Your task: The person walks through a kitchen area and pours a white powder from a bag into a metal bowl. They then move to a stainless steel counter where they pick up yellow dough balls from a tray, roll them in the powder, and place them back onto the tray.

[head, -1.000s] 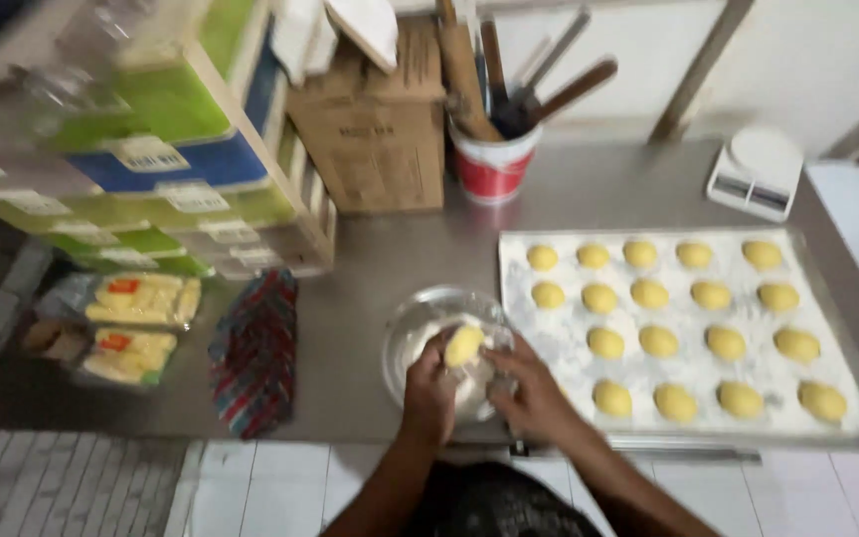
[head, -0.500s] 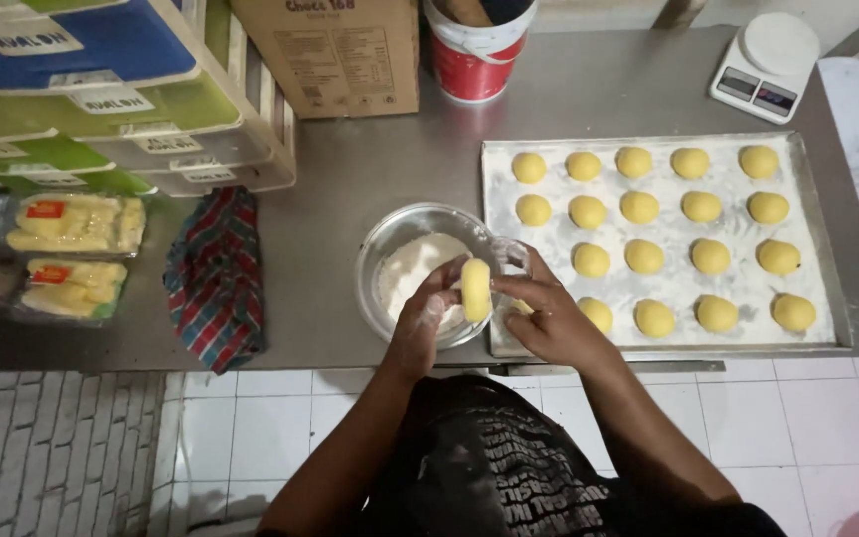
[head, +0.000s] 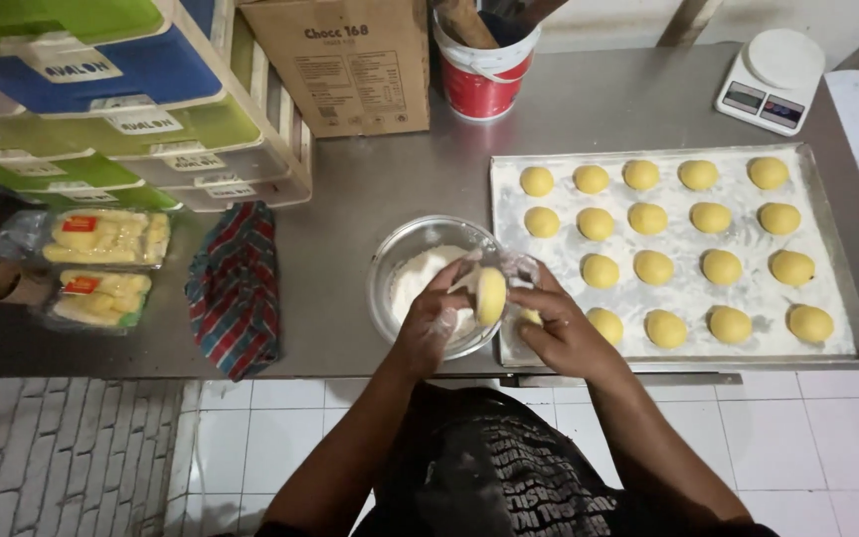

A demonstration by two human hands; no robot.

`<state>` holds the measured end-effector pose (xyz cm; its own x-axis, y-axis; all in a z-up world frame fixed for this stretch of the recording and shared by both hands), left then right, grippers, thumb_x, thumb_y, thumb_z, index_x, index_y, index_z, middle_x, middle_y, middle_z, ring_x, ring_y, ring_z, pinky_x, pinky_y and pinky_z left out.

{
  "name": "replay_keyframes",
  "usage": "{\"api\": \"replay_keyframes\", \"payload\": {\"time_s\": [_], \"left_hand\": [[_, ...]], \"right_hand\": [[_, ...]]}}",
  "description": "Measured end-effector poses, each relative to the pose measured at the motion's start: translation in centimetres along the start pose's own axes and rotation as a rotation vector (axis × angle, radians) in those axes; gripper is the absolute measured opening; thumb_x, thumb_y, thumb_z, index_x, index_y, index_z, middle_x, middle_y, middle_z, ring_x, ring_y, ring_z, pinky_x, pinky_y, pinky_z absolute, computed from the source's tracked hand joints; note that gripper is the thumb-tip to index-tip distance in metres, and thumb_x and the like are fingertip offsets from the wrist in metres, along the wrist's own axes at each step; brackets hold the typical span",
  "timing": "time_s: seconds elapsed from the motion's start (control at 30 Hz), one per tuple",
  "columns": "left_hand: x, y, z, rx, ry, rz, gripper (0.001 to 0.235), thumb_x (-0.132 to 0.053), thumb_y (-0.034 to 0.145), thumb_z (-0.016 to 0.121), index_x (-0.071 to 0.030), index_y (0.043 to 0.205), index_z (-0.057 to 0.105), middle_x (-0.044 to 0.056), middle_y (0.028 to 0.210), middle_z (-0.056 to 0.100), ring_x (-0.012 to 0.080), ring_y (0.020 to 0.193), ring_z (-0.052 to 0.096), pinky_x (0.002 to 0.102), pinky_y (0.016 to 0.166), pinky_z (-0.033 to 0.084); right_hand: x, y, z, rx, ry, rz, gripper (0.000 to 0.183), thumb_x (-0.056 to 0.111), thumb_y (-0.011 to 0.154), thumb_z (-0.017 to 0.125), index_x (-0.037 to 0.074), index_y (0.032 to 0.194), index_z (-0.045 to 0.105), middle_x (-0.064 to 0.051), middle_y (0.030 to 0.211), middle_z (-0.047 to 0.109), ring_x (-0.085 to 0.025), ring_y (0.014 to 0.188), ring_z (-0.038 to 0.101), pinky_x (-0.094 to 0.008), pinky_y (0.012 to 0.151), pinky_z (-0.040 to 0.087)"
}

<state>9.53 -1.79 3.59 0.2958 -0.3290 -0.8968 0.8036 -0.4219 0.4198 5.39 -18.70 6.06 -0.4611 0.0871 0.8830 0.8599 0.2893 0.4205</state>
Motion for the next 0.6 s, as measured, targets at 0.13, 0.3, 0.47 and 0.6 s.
{"api": "replay_keyframes", "payload": {"time_s": [0.13, 0.3, 0.47, 0.6], "left_hand": [[-0.7, 0.2, 0.1, 0.003, -0.02, -0.085, 0.06, -0.054, 0.101, 0.052, 0.003, 0.1, 0.071, 0.028, 0.158, 0.039, 0.0535, 0.142, 0.039, 0.07, 0.111, 0.032], [1.1, -2.0, -4.7, -0.298, 0.182, -0.563, 0.039, -0.028, 0.099, 0.061, -0.005, 0.129, 0.068, 0.024, 0.129, 0.067, 0.0391, 0.13, 0.059, 0.053, 0.113, 0.043], [4.2, -7.9, -10.9, -0.536, 0.387, -0.79, 0.037, -0.03, 0.094, 0.074, -0.028, 0.131, 0.072, 0.004, 0.119, 0.072, 0.0194, 0.118, 0.062, 0.04, 0.107, 0.046], [1.8, -9.8, -12.1, -0.684, 0.275, -0.801, 0.042, -0.028, 0.097, 0.071, -0.009, 0.134, 0.067, 0.018, 0.124, 0.071, 0.0306, 0.121, 0.063, 0.044, 0.109, 0.046]], "right_hand": [[1.1, 1.4, 0.8, 0.04, -0.06, 0.039, 0.052, -0.014, 0.073, 0.056, 0.002, 0.12, 0.071, -0.026, 0.145, 0.051, -0.041, 0.136, 0.051, -0.059, 0.114, 0.035], [-6.9, 0.0, 4.1, 0.091, 0.335, 0.33, 0.044, 0.003, 0.076, 0.061, -0.005, 0.118, 0.073, -0.026, 0.124, 0.062, -0.035, 0.122, 0.057, -0.06, 0.106, 0.043], [-13.4, 1.4, 6.4, 0.077, 0.142, 0.663, 0.056, 0.007, 0.08, 0.075, -0.012, 0.131, 0.061, -0.034, 0.121, 0.065, -0.044, 0.116, 0.066, -0.051, 0.099, 0.054], [-15.8, 3.8, 8.7, 0.283, -0.62, 0.413, 0.051, 0.023, 0.079, 0.083, 0.0, 0.122, 0.07, -0.025, 0.12, 0.06, -0.045, 0.104, 0.071, -0.048, 0.085, 0.061]]}}
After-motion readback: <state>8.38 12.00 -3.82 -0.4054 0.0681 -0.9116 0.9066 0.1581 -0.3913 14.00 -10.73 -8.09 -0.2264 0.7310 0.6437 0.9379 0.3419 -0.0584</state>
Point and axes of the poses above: each hand's wrist, its own y-axis towards the middle knuckle, its own z-axis out of the palm, x = y × z, the point moved 8 cm from there along y, towards the middle knuckle
